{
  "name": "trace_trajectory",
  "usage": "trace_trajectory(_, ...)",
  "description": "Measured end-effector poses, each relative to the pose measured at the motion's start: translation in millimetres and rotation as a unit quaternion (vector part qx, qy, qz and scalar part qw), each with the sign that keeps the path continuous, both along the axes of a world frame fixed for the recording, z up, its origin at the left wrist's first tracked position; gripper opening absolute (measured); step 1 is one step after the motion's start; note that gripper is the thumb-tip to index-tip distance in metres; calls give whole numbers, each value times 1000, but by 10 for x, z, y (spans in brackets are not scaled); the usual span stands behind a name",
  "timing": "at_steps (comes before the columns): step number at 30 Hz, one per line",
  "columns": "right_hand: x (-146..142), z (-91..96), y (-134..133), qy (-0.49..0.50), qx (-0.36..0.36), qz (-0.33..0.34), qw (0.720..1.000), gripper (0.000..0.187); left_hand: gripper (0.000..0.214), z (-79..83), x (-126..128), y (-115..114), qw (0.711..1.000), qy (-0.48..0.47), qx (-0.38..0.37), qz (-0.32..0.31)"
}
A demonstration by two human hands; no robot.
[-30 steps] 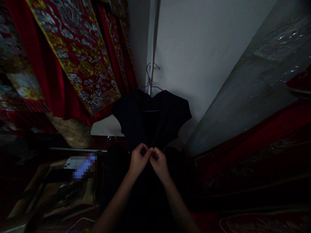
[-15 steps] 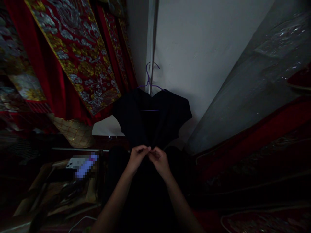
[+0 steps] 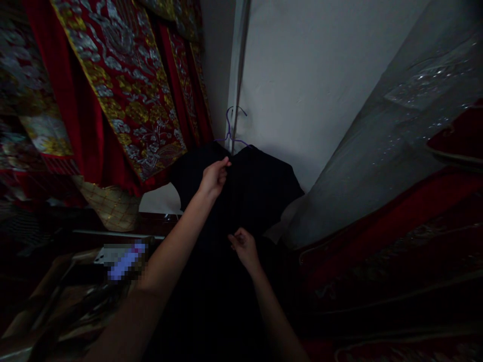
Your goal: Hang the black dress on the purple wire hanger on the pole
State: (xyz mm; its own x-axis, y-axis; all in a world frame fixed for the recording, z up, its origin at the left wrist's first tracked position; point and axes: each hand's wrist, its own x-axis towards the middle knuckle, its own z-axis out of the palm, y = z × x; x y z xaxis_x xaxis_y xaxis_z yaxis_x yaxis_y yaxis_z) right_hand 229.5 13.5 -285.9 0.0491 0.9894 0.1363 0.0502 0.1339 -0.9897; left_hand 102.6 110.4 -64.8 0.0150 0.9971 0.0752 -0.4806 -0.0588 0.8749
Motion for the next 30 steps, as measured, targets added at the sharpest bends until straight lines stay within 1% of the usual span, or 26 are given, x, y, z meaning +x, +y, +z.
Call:
trace_trajectory(1,11,-15,23,-1,2,2,1000,43,30,95,16,49,1000,1,9,7)
trace_trajectory(2,25,-25,45,-6,5,7,1000,42,29,152,35,73,1000,5,22,12)
trace_trajectory(3,42,-27,67,-16,9,15,1000,40,27,172,54,74,999,15,37,16)
trace_trajectory(4,64,-19,91,-29,13,28,999,37,27,159,70,59,998,31,54,20)
trace_trajectory(6,114,53,149,-63,24,54,996,34,29,66,84,8,992,73,99,35)
trace_trajectory(8,161,249,226,-82,46,62,994,30,34,-56,67,-28,981,113,148,51)
trace_trajectory(10,188,596,320,-76,91,43,992,32,36,-147,29,-30,968,145,197,62)
trace_trajectory(12,188,1057,427,-55,163,16,985,40,36,-185,-9,-16,950,180,245,72)
trace_trajectory(14,168,1530,548,-53,255,-5,966,48,32,-184,-37,-16,925,222,294,88)
trace_trajectory(16,137,1899,676,-82,315,-10,945,43,29,-169,-54,-48,901,261,330,105)
trace_trajectory(17,120,2022,736,-107,332,-11,937,36,27,-162,-62,-73,891,278,339,115)
trace_trajectory(18,104,2102,788,-134,342,-13,930,27,26,-158,-70,-98,883,293,343,127)
trace_trajectory(19,87,2143,830,-160,345,-17,925,20,25,-157,-80,-120,878,304,344,138)
trace_trajectory(20,70,2155,861,-183,345,-26,920,19,25,-160,-91,-132,874,312,342,147)
trace_trajectory(22,27,2128,896,-217,345,-50,912,23,23,-180,-113,-116,874,315,336,157)
trace_trajectory(25,-62,2095,937,-234,368,-74,897,21,24,-283,-123,-2,891,286,317,157)
trace_trajectory(27,-105,2137,995,-218,389,-82,891,21,24,-452,-105,78,911,258,288,145)
trace_trajectory(28,-105,2181,1032,-200,397,-88,892,22,25,-575,-91,99,920,252,267,136)
trace_trajectory(30,-33,2298,1104,-152,405,-109,895,27,27,-885,-59,82,931,267,222,110)
